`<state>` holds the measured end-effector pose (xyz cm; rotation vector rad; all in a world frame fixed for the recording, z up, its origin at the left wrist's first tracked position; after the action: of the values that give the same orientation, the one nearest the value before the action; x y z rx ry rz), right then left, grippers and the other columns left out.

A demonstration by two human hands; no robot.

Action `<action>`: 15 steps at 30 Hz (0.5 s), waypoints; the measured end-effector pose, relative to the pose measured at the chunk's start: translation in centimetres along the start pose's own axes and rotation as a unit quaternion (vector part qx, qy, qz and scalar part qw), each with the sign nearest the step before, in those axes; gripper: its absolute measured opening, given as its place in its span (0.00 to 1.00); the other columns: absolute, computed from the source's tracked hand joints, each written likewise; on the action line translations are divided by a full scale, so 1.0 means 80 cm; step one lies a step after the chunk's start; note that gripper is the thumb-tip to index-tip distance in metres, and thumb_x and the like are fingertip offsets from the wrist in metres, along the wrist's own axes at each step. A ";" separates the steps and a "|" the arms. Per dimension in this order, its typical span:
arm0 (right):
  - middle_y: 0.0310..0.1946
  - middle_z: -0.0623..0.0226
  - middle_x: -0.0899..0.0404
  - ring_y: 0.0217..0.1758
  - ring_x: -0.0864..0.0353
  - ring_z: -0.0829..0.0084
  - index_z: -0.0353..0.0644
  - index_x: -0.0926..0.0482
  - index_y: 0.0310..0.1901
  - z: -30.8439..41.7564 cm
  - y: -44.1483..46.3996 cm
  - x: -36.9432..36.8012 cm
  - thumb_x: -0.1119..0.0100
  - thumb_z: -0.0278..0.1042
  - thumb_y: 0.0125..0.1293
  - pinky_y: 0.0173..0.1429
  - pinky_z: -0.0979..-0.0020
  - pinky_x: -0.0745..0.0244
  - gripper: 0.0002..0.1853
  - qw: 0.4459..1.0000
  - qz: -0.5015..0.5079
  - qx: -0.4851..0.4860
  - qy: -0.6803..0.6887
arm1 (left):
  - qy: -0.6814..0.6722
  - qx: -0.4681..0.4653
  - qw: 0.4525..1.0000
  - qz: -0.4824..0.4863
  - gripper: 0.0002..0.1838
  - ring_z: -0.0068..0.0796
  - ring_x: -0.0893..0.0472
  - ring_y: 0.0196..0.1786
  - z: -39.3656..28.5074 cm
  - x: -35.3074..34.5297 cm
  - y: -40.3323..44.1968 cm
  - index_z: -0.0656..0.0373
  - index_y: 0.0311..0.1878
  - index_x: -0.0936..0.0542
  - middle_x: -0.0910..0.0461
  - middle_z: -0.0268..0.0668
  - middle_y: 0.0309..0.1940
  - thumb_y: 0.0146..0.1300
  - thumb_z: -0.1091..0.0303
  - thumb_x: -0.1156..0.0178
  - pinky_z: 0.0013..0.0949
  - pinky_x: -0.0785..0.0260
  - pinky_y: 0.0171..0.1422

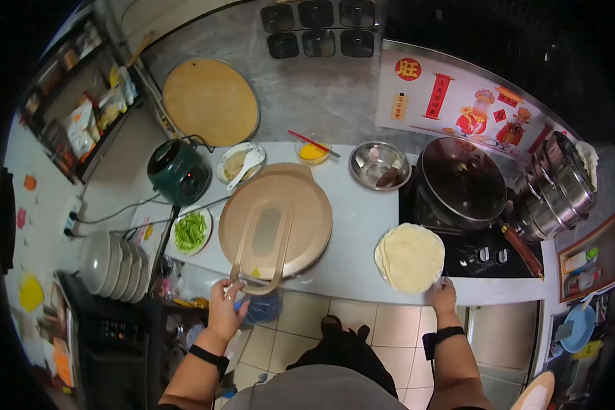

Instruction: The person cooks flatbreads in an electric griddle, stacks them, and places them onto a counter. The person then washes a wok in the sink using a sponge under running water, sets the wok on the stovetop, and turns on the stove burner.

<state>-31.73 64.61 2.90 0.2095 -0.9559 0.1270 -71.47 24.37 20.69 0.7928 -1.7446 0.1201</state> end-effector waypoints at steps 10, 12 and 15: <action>0.25 0.56 0.22 0.24 0.22 0.66 0.37 0.25 0.44 -0.014 0.021 -0.046 0.51 0.27 0.54 0.30 0.67 0.28 0.14 0.980 0.044 -0.149 0.122 | 0.017 -0.146 0.973 0.180 0.17 0.37 0.29 0.45 0.021 -0.025 0.061 0.53 0.37 0.22 0.28 0.33 0.38 0.39 0.69 0.36 0.39 0.37 0.44; 0.22 0.63 0.24 0.20 0.26 0.75 0.37 0.27 0.46 -0.002 0.009 -0.050 0.50 0.25 0.55 0.25 0.72 0.31 0.15 0.976 0.056 -0.161 0.139 | 0.019 -0.163 0.970 0.181 0.16 0.36 0.29 0.43 0.028 -0.024 0.066 0.52 0.36 0.22 0.27 0.33 0.37 0.38 0.68 0.36 0.38 0.37 0.42; 0.20 0.67 0.26 0.18 0.30 0.79 0.36 0.29 0.48 0.024 -0.011 -0.054 0.51 0.23 0.56 0.21 0.76 0.35 0.15 0.943 0.060 -0.204 0.255 | 0.013 -0.203 0.962 0.180 0.15 0.34 0.28 0.40 0.034 -0.025 0.069 0.51 0.33 0.21 0.27 0.31 0.34 0.36 0.68 0.37 0.37 0.37 0.40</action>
<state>-35.51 63.28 0.33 -0.2587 -0.4592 0.0857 -76.59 28.18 19.71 0.1699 -1.7930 0.0137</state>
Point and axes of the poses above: each hand's wrist, its own y-axis towards the middle knuckle, its own x-axis out of the back of the hand, z = x × y, the point moved 6 cm from there along y, towards the middle knuckle
